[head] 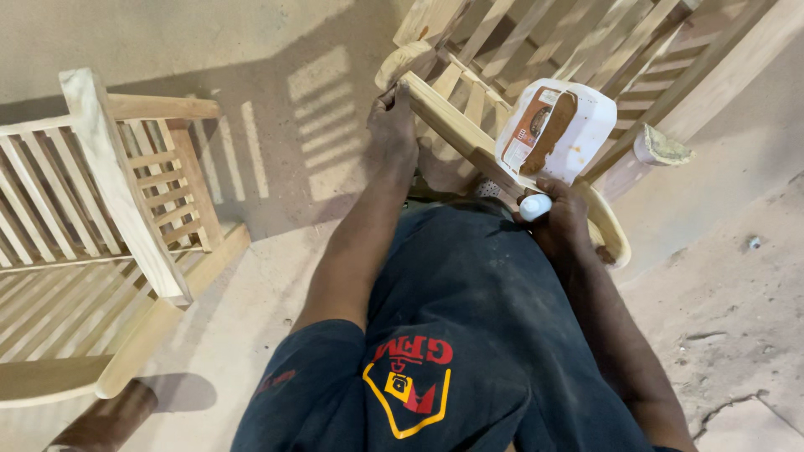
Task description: The person applies glue from a white bottle to joints and edges of a wooden chair frame, then rubs the glue into the wood with a finger. The person moves around the chair to reach different sections.
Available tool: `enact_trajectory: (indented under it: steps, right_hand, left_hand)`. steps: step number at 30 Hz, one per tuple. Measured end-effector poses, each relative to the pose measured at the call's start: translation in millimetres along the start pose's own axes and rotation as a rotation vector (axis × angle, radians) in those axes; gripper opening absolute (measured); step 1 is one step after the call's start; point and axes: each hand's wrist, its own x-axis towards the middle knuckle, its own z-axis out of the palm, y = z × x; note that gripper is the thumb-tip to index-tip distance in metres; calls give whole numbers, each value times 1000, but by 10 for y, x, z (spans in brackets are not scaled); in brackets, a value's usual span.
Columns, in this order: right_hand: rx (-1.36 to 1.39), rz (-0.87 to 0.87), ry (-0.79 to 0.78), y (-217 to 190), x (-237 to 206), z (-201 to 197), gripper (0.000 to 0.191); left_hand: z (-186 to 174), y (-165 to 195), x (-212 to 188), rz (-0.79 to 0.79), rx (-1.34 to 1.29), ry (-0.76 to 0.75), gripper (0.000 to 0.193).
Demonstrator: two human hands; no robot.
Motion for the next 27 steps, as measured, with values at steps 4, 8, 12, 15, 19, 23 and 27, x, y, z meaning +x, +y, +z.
enact_trajectory:
  steps: [4, 8, 12, 15, 19, 23, 27]
  right_hand:
    - [38, 8, 3, 21, -25, -39, 31]
    - [69, -8, -20, 7, -46, -83, 32]
    - [80, 3, 28, -2, -81, -119, 32]
    - [74, -10, 14, -17, -90, -124, 33]
    - [73, -15, 2, -34, -84, -111, 33]
    - [77, 1, 7, -32, -79, -87, 33]
    - [88, -24, -19, -40, -86, -83, 32]
  left_hand:
    - [-35, -32, 27, -230, 46, 45, 45]
    - [-307, -256, 34, -150, 287, -47, 43]
    - [-508, -653, 23, 361, 470, -176, 42]
    - [-681, -844, 161, 1096, 749, -221, 26]
    - [-731, -839, 466, 1038, 1072, -562, 29]
    - [-740, -715, 626, 899, 1306, -688, 35]
    - [-830, -684, 564, 748, 1431, -796, 52]
